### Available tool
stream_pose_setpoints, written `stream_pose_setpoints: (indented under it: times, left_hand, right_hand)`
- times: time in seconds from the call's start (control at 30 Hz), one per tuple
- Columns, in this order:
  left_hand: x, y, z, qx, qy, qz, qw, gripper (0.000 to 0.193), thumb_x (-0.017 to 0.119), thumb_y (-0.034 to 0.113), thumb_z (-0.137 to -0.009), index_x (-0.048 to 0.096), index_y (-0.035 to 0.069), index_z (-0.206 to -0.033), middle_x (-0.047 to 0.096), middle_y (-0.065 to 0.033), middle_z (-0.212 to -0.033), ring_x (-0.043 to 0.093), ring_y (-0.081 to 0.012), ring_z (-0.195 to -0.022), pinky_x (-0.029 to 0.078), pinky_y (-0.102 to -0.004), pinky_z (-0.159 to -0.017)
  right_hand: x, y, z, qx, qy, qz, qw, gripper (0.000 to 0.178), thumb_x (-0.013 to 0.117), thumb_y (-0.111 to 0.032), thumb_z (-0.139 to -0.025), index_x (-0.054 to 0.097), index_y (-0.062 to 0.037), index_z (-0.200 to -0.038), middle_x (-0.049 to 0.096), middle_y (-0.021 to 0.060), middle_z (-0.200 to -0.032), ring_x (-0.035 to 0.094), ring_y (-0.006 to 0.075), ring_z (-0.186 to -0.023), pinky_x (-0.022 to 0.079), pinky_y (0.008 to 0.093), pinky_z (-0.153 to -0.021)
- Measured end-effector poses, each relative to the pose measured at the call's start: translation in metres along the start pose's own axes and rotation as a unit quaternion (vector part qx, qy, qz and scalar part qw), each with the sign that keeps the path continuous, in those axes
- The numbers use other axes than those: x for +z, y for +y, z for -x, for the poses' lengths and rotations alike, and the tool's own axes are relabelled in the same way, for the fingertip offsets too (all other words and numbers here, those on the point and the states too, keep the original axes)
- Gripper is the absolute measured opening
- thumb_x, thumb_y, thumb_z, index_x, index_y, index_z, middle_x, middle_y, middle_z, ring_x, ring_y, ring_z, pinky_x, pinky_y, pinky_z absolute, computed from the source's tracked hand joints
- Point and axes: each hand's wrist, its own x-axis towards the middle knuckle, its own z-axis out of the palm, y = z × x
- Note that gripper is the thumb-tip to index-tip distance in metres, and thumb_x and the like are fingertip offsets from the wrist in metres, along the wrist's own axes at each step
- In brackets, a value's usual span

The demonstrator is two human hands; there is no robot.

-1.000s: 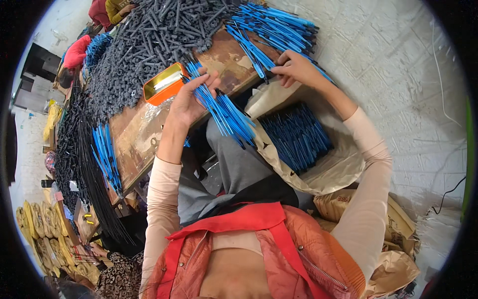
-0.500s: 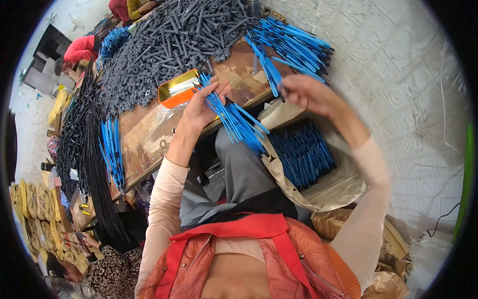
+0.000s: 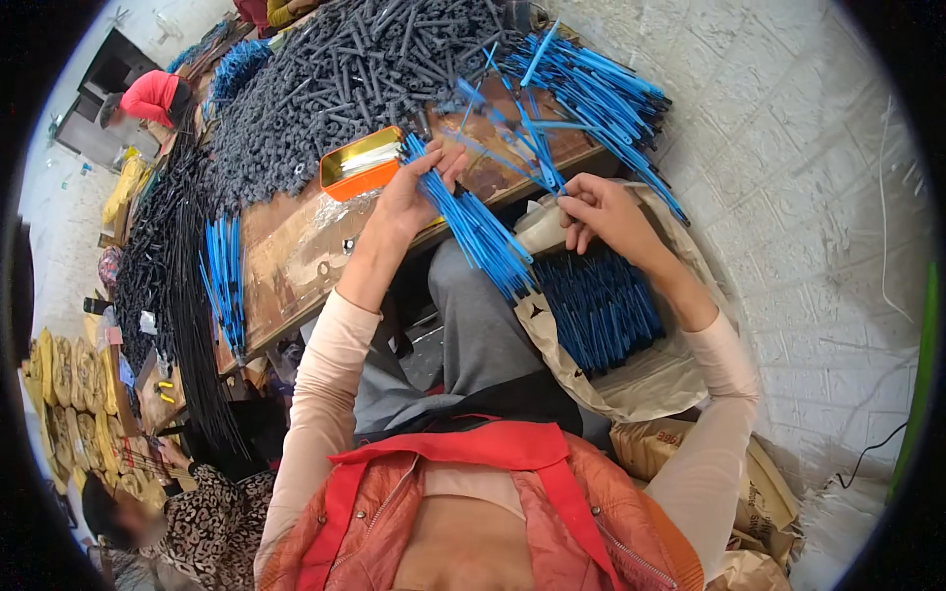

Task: Assembling blue plastic components onto a black frame and trimming them with pliers.

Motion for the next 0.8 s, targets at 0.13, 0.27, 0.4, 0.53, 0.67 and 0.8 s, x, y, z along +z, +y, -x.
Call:
stream_pose_setpoints:
  times: [0.13,0.27,0.4,0.53,0.67,0.8]
  left_hand:
    - [-0.021,0.004,-0.016,0.016,-0.012,0.002,1.0,0.037,0.054,0.005,-0.092,0.048,0.009,-0.128,0.061,-0.0151,-0.111,0.064,-0.0296,-0.099,0.056,-0.0336,-0.074]
    - [-0.014,0.001,-0.028,0.07,-0.007,0.026,0.997,0.036,0.052,0.007,-0.094,0.046,0.005,-0.129,0.061,-0.0156,-0.109,0.063,-0.0301,-0.096,0.055,-0.0429,-0.084]
    - [-0.002,0.008,-0.034,0.127,0.094,0.017,0.987,0.024,0.049,0.011,-0.099,0.049,0.006,-0.123,0.062,-0.0177,-0.114,0.062,-0.0332,-0.106,0.054,-0.0452,-0.091]
    - [-0.001,0.014,-0.029,0.153,0.133,0.041,0.978,0.021,0.048,0.01,-0.1,0.051,0.006,-0.119,0.061,-0.0192,-0.121,0.061,-0.0328,-0.11,0.053,-0.0447,-0.097]
    - [0.0,0.015,-0.026,0.178,0.131,0.042,0.974,0.024,0.046,0.011,-0.1,0.05,0.007,-0.124,0.06,-0.0182,-0.123,0.059,-0.0316,-0.114,0.049,-0.0452,-0.099]
    - [0.006,0.027,-0.023,0.213,0.156,0.026,0.964,0.027,0.045,0.013,-0.101,0.05,0.008,-0.127,0.059,-0.0177,-0.125,0.057,-0.031,-0.117,0.048,-0.0453,-0.099]
  right_hand:
    - [0.009,-0.005,0.004,0.007,-0.02,-0.021,1.0,0.015,0.056,-0.017,-0.098,0.053,-0.002,-0.101,0.061,0.0074,-0.078,0.064,0.0145,-0.059,0.051,0.0241,-0.047]
    - [0.016,0.003,-0.004,0.01,-0.036,-0.034,0.999,0.017,0.055,-0.017,-0.098,0.053,-0.0011,-0.103,0.061,0.0074,-0.08,0.064,0.0147,-0.059,0.053,0.0242,-0.049]
    - [0.015,0.029,-0.025,0.007,-0.021,-0.059,0.998,0.019,0.055,-0.018,-0.098,0.055,-0.0004,-0.105,0.061,0.0067,-0.08,0.064,0.0142,-0.06,0.053,0.0241,-0.051]
    - [0.005,0.049,-0.04,-0.021,0.017,-0.029,0.999,0.02,0.056,-0.018,-0.098,0.057,-0.0002,-0.106,0.062,0.0055,-0.08,0.063,0.0122,-0.061,0.052,0.0229,-0.052]
    - [-0.003,0.055,-0.057,-0.065,-0.014,-0.066,0.996,0.021,0.057,-0.018,-0.098,0.059,0.0002,-0.109,0.062,0.0048,-0.081,0.061,0.0106,-0.06,0.049,0.0217,-0.052]
    - [-0.003,0.063,-0.052,-0.067,-0.027,-0.055,0.996,0.022,0.057,-0.016,-0.098,0.059,0.0007,-0.112,0.062,0.0048,-0.081,0.06,0.0106,-0.06,0.048,0.0228,-0.052]
